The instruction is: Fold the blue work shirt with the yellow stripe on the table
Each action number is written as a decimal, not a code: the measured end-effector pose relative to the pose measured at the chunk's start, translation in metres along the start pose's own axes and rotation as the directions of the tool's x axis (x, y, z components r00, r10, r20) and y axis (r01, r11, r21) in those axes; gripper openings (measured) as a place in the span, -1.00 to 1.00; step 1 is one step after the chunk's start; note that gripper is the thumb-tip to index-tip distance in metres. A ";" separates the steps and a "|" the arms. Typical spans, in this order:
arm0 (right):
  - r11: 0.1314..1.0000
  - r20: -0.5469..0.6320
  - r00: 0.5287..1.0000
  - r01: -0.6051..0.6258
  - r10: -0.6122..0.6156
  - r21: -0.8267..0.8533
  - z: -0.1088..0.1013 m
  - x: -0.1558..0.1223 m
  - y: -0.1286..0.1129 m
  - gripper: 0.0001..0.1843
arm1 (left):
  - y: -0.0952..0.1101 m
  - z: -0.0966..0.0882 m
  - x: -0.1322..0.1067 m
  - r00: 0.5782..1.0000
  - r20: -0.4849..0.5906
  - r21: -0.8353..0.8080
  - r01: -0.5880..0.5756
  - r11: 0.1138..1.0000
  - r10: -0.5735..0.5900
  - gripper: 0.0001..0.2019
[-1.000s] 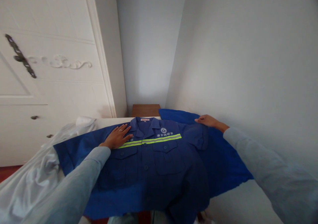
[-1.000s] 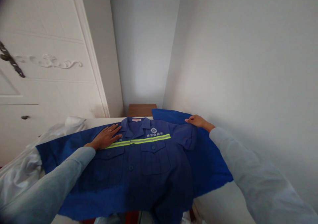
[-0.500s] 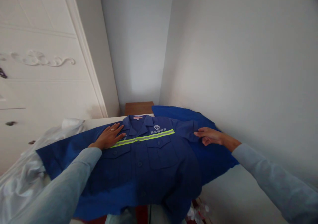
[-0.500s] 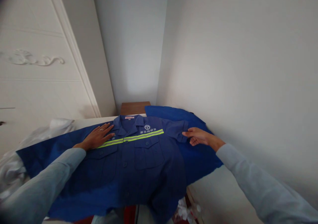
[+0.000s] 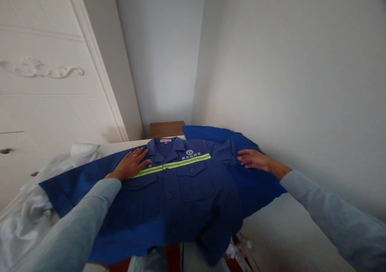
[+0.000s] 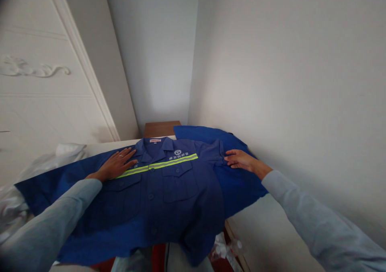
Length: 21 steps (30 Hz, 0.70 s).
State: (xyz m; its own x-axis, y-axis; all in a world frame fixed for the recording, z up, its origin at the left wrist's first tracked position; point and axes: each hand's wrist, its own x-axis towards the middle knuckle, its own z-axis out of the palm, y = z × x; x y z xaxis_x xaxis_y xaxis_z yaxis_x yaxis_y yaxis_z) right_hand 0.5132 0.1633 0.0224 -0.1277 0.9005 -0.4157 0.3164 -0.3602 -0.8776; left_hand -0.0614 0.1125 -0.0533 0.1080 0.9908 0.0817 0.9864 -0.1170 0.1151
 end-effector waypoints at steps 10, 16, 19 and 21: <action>0.996 0.014 0.999 0.030 -0.029 -0.082 0.019 -0.013 0.007 -0.28 | -0.001 0.001 0.001 1.000 0.001 0.029 -0.005 1.000 0.005 -0.24; 0.979 -0.015 0.987 0.155 -0.159 -0.133 0.011 -0.011 0.010 -0.35 | -0.002 0.000 0.001 1.000 0.012 0.042 -0.004 0.999 0.004 -0.21; 0.965 -0.023 0.981 0.185 -0.192 -0.188 0.009 -0.009 0.014 -0.43 | -0.002 0.001 0.001 1.000 0.002 0.035 -0.008 0.999 0.008 -0.22; 0.952 -0.037 0.974 0.209 -0.222 -0.224 0.010 -0.008 0.018 -0.45 | -0.002 0.001 0.001 1.000 -0.014 0.024 -0.006 1.000 0.006 -0.24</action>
State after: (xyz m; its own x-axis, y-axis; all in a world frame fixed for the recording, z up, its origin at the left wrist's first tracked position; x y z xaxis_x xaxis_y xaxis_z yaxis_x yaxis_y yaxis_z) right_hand 0.5104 0.1478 0.0076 -0.1599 0.9665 -0.2010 0.4847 -0.1006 -0.8689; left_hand -0.0630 0.1137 -0.0549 0.1125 0.9890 0.0960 0.9885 -0.1212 0.0905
